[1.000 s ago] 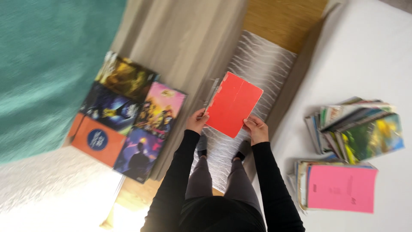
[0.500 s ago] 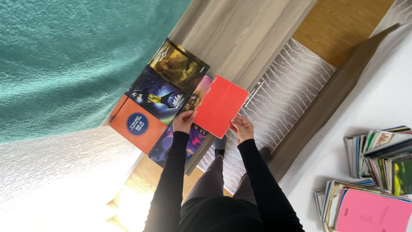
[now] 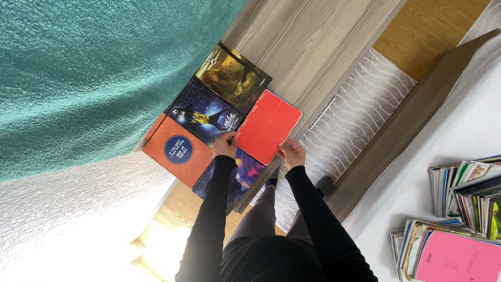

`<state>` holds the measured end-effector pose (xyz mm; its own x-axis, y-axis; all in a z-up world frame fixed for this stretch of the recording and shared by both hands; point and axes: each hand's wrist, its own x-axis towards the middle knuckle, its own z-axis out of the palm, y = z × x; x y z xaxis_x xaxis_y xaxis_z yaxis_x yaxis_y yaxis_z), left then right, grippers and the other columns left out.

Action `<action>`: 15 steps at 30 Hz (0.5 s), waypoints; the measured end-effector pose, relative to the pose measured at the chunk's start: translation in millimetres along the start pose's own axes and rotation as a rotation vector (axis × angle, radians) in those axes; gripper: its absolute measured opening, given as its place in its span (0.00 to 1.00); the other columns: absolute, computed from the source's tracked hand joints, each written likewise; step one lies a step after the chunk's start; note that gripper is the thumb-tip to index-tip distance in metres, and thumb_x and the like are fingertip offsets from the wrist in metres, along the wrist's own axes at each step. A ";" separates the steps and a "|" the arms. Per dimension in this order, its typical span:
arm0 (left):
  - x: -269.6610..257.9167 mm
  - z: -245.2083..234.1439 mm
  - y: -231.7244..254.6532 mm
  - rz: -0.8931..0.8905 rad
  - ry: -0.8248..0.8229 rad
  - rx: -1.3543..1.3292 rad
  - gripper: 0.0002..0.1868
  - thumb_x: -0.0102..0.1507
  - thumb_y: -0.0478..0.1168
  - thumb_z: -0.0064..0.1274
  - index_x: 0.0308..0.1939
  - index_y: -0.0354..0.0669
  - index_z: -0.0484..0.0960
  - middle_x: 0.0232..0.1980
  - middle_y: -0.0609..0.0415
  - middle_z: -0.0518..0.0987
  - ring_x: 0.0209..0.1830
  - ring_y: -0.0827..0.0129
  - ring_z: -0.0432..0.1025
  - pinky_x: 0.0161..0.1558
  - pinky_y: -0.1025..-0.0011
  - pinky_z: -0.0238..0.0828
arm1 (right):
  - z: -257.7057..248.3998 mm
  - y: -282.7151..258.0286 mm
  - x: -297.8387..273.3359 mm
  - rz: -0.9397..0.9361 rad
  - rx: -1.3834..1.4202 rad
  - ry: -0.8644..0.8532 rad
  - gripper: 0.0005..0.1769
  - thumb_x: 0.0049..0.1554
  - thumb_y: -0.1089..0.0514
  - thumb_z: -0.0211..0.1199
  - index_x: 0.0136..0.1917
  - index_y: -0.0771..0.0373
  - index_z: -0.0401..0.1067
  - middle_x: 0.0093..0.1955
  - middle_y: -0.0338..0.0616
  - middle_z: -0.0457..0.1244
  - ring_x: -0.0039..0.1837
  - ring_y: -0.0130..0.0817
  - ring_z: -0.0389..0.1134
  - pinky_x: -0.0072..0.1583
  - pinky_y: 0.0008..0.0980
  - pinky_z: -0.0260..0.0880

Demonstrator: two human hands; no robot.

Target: The person picks up various notebooks and books from a pile on a white surface and places them one by one onto a wooden cabinet. The items include notebooks with different cover designs, such as a bridge, a dog, and a motorcycle, which are arranged in a grid pattern on the cabinet.

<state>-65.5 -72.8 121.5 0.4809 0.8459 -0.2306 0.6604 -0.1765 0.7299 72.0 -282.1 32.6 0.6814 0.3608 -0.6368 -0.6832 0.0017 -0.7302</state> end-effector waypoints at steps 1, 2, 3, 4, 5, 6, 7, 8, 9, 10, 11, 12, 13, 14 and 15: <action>1.0 1.6 -5.0 -0.002 -0.003 -0.001 0.06 0.63 0.43 0.63 0.42 0.49 0.88 0.34 0.52 0.85 0.32 0.63 0.81 0.36 0.66 0.75 | -0.6 5.1 1.5 0.001 -0.002 0.003 0.14 0.57 0.66 0.65 0.57 0.68 0.74 0.47 0.46 0.72 0.45 0.33 0.74 0.49 0.34 0.80; 3.2 3.5 -9.2 0.039 0.006 -0.016 0.07 0.60 0.39 0.62 0.42 0.49 0.88 0.34 0.52 0.85 0.33 0.64 0.81 0.37 0.67 0.75 | -0.8 9.4 4.2 -0.042 0.003 0.017 0.13 0.57 0.67 0.67 0.56 0.70 0.75 0.45 0.46 0.71 0.45 0.34 0.74 0.49 0.35 0.80; 5.3 5.6 -13.3 0.080 0.015 -0.030 0.09 0.58 0.36 0.60 0.42 0.49 0.89 0.35 0.53 0.85 0.33 0.64 0.82 0.37 0.67 0.76 | -1.3 13.4 6.9 -0.085 0.008 0.031 0.13 0.56 0.69 0.68 0.55 0.71 0.75 0.44 0.46 0.70 0.44 0.34 0.74 0.48 0.36 0.81; 4.5 3.6 -9.5 0.080 0.012 -0.032 0.09 0.58 0.36 0.60 0.42 0.49 0.89 0.35 0.53 0.85 0.33 0.64 0.82 0.37 0.67 0.76 | 1.4 10.6 3.7 -0.086 0.007 0.035 0.13 0.56 0.69 0.68 0.55 0.71 0.75 0.44 0.46 0.70 0.44 0.34 0.74 0.48 0.36 0.81; 3.6 1.6 -5.5 0.067 0.010 -0.035 0.08 0.59 0.35 0.60 0.41 0.49 0.88 0.35 0.53 0.86 0.34 0.64 0.82 0.37 0.67 0.76 | 4.0 7.6 0.5 -0.117 -0.005 0.057 0.14 0.54 0.70 0.68 0.54 0.69 0.73 0.43 0.45 0.69 0.43 0.34 0.73 0.47 0.36 0.81; 3.2 -1.0 -1.7 0.053 0.010 -0.038 0.07 0.60 0.35 0.60 0.41 0.48 0.88 0.36 0.53 0.86 0.35 0.64 0.82 0.37 0.67 0.76 | 7.4 4.8 -2.3 -0.147 -0.016 0.077 0.15 0.52 0.71 0.68 0.52 0.68 0.72 0.42 0.45 0.68 0.42 0.34 0.73 0.45 0.35 0.81; 1.9 -3.1 1.0 0.053 0.009 -0.039 0.07 0.60 0.35 0.60 0.41 0.48 0.88 0.36 0.53 0.86 0.35 0.64 0.82 0.37 0.67 0.76 | 11.6 -1.6 -6.4 -0.148 -0.016 0.078 0.15 0.52 0.71 0.68 0.52 0.68 0.72 0.42 0.45 0.68 0.42 0.34 0.73 0.45 0.35 0.81; 0.6 -5.8 3.4 0.095 0.028 -0.063 0.10 0.58 0.31 0.57 0.41 0.48 0.88 0.38 0.53 0.86 0.36 0.64 0.82 0.39 0.68 0.77 | 16.4 -7.9 -10.4 -0.150 -0.046 0.108 0.14 0.51 0.72 0.69 0.50 0.68 0.71 0.41 0.45 0.67 0.41 0.33 0.73 0.44 0.35 0.81; -0.7 -8.4 5.8 0.136 0.046 -0.087 0.13 0.57 0.28 0.53 0.40 0.47 0.87 0.40 0.54 0.86 0.37 0.64 0.82 0.40 0.68 0.78 | 21.1 -14.1 -14.4 -0.151 -0.077 0.137 0.14 0.50 0.73 0.69 0.48 0.67 0.70 0.40 0.45 0.66 0.40 0.32 0.72 0.43 0.35 0.81; 0.3 -7.6 1.9 0.135 0.046 -0.087 0.13 0.57 0.28 0.53 0.40 0.47 0.87 0.40 0.54 0.86 0.37 0.64 0.82 0.40 0.68 0.78 | 19.1 -10.0 -12.7 -0.151 -0.077 0.138 0.14 0.50 0.73 0.69 0.48 0.67 0.70 0.40 0.45 0.66 0.40 0.32 0.72 0.43 0.35 0.81; 1.3 -6.7 -2.0 0.175 0.074 -0.052 0.13 0.57 0.27 0.53 0.41 0.46 0.87 0.42 0.53 0.85 0.39 0.63 0.81 0.40 0.68 0.78 | 17.1 -6.0 -11.0 -0.192 -0.199 0.135 0.12 0.51 0.72 0.70 0.48 0.69 0.71 0.40 0.46 0.67 0.39 0.33 0.71 0.42 0.33 0.78; 3.0 -5.8 -5.6 0.216 0.103 -0.017 0.14 0.57 0.27 0.52 0.41 0.45 0.87 0.44 0.52 0.85 0.41 0.61 0.81 0.41 0.67 0.78 | 15.5 -2.4 -8.5 -0.234 -0.321 0.131 0.10 0.53 0.72 0.71 0.47 0.71 0.72 0.40 0.48 0.69 0.39 0.33 0.70 0.42 0.31 0.75; 3.3 -6.7 -6.2 0.217 0.103 -0.018 0.14 0.57 0.27 0.52 0.41 0.45 0.87 0.44 0.52 0.85 0.41 0.61 0.81 0.41 0.67 0.78 | 15.9 -2.6 -8.6 -0.234 -0.321 0.131 0.10 0.53 0.72 0.71 0.47 0.71 0.72 0.40 0.48 0.69 0.39 0.33 0.70 0.42 0.31 0.75; 3.5 -7.9 -7.0 0.188 0.085 -0.014 0.13 0.57 0.27 0.53 0.41 0.45 0.87 0.44 0.52 0.85 0.39 0.61 0.81 0.41 0.67 0.78 | 16.6 -2.7 -8.7 -0.191 -0.277 0.120 0.10 0.52 0.72 0.70 0.47 0.71 0.72 0.39 0.48 0.69 0.38 0.33 0.71 0.41 0.31 0.75; 3.7 -9.1 -7.7 0.160 0.066 -0.011 0.13 0.56 0.28 0.54 0.40 0.45 0.88 0.43 0.51 0.85 0.38 0.60 0.81 0.41 0.66 0.77 | 17.2 -2.8 -8.9 -0.148 -0.232 0.109 0.10 0.51 0.73 0.69 0.47 0.71 0.72 0.38 0.48 0.69 0.37 0.34 0.71 0.39 0.31 0.75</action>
<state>-74.1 -63.8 120.8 0.5399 0.8389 -0.0684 0.5718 -0.3060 0.7612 63.4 -269.3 44.6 0.8019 0.2703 -0.5328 -0.5045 -0.1713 -0.8463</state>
